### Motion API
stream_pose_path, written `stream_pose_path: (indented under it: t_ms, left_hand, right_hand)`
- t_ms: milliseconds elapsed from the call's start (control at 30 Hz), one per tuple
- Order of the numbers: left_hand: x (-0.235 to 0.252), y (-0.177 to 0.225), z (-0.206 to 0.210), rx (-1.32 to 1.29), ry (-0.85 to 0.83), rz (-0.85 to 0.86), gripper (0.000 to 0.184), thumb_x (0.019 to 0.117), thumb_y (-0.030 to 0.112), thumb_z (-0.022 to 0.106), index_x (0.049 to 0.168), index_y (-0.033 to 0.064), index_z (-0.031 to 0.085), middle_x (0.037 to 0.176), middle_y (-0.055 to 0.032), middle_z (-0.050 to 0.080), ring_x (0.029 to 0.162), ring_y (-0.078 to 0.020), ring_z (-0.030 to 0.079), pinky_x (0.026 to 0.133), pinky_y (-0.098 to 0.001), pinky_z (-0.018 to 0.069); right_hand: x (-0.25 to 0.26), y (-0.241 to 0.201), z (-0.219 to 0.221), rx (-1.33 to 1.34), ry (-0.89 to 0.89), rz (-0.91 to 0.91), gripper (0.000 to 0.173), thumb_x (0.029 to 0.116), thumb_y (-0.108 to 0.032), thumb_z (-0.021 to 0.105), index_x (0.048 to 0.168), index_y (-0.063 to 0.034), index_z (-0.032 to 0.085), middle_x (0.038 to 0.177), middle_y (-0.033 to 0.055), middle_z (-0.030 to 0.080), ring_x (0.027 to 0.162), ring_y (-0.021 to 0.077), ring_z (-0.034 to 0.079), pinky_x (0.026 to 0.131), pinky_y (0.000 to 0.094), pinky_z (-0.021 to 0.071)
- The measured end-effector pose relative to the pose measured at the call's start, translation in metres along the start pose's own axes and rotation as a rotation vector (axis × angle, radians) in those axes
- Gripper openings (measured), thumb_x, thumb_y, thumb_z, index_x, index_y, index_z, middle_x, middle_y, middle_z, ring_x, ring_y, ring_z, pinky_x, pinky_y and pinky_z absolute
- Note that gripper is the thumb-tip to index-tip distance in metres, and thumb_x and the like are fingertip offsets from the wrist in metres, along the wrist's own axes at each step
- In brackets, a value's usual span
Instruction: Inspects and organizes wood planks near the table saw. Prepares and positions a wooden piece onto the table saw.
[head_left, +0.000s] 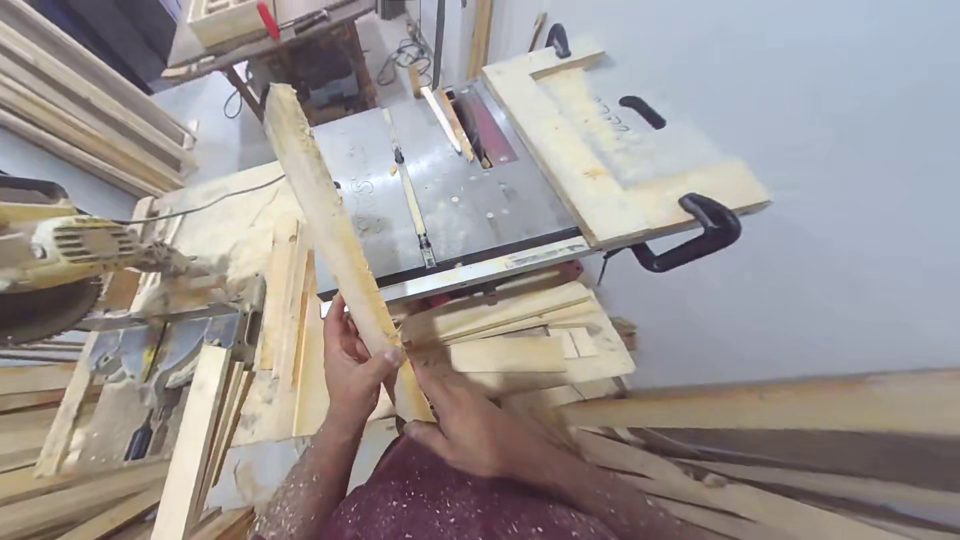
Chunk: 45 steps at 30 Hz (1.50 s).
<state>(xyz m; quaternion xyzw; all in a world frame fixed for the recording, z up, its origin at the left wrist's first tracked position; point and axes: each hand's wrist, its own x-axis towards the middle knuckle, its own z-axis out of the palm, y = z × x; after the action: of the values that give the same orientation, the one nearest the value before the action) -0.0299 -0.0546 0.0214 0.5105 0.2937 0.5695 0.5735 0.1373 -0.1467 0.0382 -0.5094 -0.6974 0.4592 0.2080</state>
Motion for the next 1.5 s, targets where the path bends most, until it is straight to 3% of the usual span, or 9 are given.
stream_pose_path:
  t_ms: [433, 500, 600, 900, 1100, 1200, 1267, 1367, 1500]
  left_hand:
    - [-0.01, 0.001, 0.001, 0.208, 0.116, 0.028, 0.124, 0.0693, 0.036, 0.094, 0.158, -0.0007, 0.016, 0.135, -0.0163, 0.056, 0.111, -0.0207, 0.067, 0.089, -0.0367, 0.0622]
    - [-0.011, 0.009, 0.002, 0.437, 0.137, -0.087, 0.108, 0.0702, 0.032, 0.091, 0.153, -0.0024, 0.03, 0.125, -0.0121, 0.066, 0.106, -0.0178, 0.071, 0.088, -0.0369, 0.0638]
    - [-0.005, 0.012, -0.007, 0.881, -0.075, -0.492, 0.067, 0.092, 0.054, 0.07, 0.138, 0.0083, 0.053, 0.099, -0.0035, 0.075, 0.087, -0.0156, 0.074, 0.081, -0.0438, 0.0641]
    - [-0.036, -0.042, -0.023, 0.435, -0.131, -0.345, 0.055, 0.1027, 0.049, 0.055, 0.134, 0.0035, 0.058, 0.109, -0.0046, 0.074, 0.099, -0.0117, 0.072, 0.091, -0.0375, 0.0619]
    - [-0.056, -0.039, -0.043, 0.288, -0.495, -0.185, 0.07, 0.1037, 0.065, 0.038, 0.122, 0.0014, 0.062, 0.089, -0.0052, 0.071, 0.074, -0.0104, 0.068, 0.068, -0.0359, 0.0611]
    - [-0.064, -0.041, -0.06, 0.407, -0.534, -0.335, 0.045, 0.1101, 0.038, 0.038, 0.12, 0.0022, 0.063, 0.092, -0.0081, 0.072, 0.082, -0.0156, 0.072, 0.079, -0.0419, 0.0625]
    - [-0.074, -0.044, -0.077, 0.502, -0.52, -0.38, 0.039, 0.1105, 0.031, 0.04, 0.122, 0.003, 0.065, 0.097, -0.009, 0.074, 0.088, -0.0172, 0.073, 0.085, -0.0444, 0.0619]
    - [-0.094, -0.054, -0.101, 0.413, -0.495, -0.365, 0.062, 0.1083, 0.052, 0.034, 0.129, 0.0008, 0.061, 0.103, -0.0074, 0.074, 0.089, -0.0159, 0.071, 0.082, -0.0413, 0.0615]
    - [-0.095, -0.052, -0.128, -0.11, -0.239, -0.325, 0.078, 0.0933, 0.071, 0.055, 0.141, 0.01, 0.047, 0.118, -0.0028, 0.072, 0.104, -0.0201, 0.072, 0.088, -0.0434, 0.062]
  right_hand:
    - [0.006, 0.006, 0.004, 0.061, 0.03, 0.059, 0.066, 0.1037, -0.036, 0.057, 0.16, -0.0135, 0.031, 0.122, 0.016, 0.069, 0.104, 0.0301, 0.071, 0.09, 0.0539, 0.0587]
    - [0.011, 0.019, 0.013, 0.181, 0.157, 0.104, 0.049, 0.1047, -0.039, 0.053, 0.146, -0.0142, 0.049, 0.103, 0.0099, 0.072, 0.088, 0.0232, 0.073, 0.078, 0.0489, 0.0617]
    - [0.013, 0.038, 0.025, 0.482, 0.263, 0.188, 0.041, 0.1059, -0.04, 0.049, 0.131, -0.0089, 0.06, 0.103, 0.0033, 0.074, 0.093, 0.0131, 0.073, 0.085, 0.0394, 0.0634]
    - [0.018, 0.052, 0.044, 0.376, 0.435, 0.263, 0.036, 0.1006, -0.038, 0.056, 0.12, -0.01, 0.068, 0.091, 0.0016, 0.076, 0.083, 0.0138, 0.074, 0.076, 0.0419, 0.0644]
    - [0.008, 0.048, 0.039, 0.202, 0.59, 0.094, 0.046, 0.0989, -0.05, 0.054, 0.105, -0.0058, 0.067, 0.077, -0.0048, 0.071, 0.067, 0.0037, 0.069, 0.06, 0.029, 0.061]
    - [0.013, 0.037, 0.04, 0.33, 0.555, 0.292, 0.047, 0.0976, -0.051, 0.056, 0.111, -0.0075, 0.068, 0.08, -0.002, 0.073, 0.069, 0.0084, 0.071, 0.061, 0.0335, 0.0626]
    - [0.011, 0.029, 0.046, 0.296, 0.585, 0.248, 0.032, 0.1004, -0.033, 0.055, 0.113, -0.0058, 0.067, 0.083, -0.0036, 0.073, 0.072, 0.0046, 0.07, 0.064, 0.029, 0.0625]
    - [0.001, 0.028, 0.053, 0.143, 0.556, 0.201, 0.028, 0.1009, -0.028, 0.057, 0.115, -0.0042, 0.065, 0.088, -0.0038, 0.072, 0.079, 0.0009, 0.069, 0.072, 0.0264, 0.0612]
    - [0.018, 0.038, 0.063, 0.016, 0.31, 0.086, 0.035, 0.1013, -0.041, 0.058, 0.104, -0.0082, 0.067, 0.081, 0.0016, 0.07, 0.074, 0.0099, 0.068, 0.067, 0.0359, 0.0581]
